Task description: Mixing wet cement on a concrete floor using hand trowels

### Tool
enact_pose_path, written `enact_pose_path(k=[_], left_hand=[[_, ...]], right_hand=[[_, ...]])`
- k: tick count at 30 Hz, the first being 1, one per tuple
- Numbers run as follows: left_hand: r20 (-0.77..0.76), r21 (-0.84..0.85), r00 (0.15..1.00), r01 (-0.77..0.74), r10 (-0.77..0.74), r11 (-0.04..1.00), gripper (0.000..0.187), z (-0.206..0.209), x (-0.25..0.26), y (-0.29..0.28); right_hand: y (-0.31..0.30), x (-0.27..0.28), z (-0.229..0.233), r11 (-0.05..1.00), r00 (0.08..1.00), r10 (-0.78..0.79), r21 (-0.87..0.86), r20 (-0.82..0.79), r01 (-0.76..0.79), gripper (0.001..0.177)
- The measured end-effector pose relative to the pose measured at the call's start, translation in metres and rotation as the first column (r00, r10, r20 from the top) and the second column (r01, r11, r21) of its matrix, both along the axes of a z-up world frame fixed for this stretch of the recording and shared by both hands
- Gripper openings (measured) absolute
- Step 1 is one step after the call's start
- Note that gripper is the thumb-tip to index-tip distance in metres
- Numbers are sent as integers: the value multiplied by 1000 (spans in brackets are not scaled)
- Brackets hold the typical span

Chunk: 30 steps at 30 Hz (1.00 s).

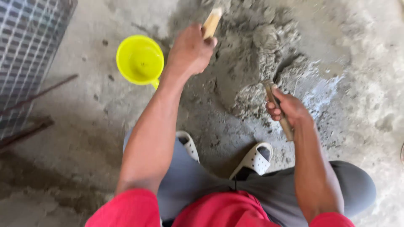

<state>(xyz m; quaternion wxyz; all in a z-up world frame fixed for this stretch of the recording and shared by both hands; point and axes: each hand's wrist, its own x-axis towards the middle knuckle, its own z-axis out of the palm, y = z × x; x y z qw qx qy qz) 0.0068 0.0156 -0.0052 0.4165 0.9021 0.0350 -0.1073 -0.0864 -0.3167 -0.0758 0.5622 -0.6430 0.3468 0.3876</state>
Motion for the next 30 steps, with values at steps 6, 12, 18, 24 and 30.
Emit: enact_pose_path(k=[6,12,18,24,30], left_hand=[[84,-126,987,-124,135,984,26,23,-2,16],[51,-294,983,-156,179,943,16,25,1,30],[41,-253,965,-240,258,937,19,25,-2,36],[-18,-320,967,-245,253,915,31,18,5,40],[-158,-251,971,-215,179,944,31,7,17,39]], right_hand=[[61,-27,-5,996,978,-90,-5,187,92,39],[192,0,-27,886,883,463,-39,74,-461,39],[246,110,-139,871,859,480,-215,176,-442,45],[203,194,-217,305,414,909,-731,33,-610,36],[188,120,-131,952,890,-295,34,348,303,60]])
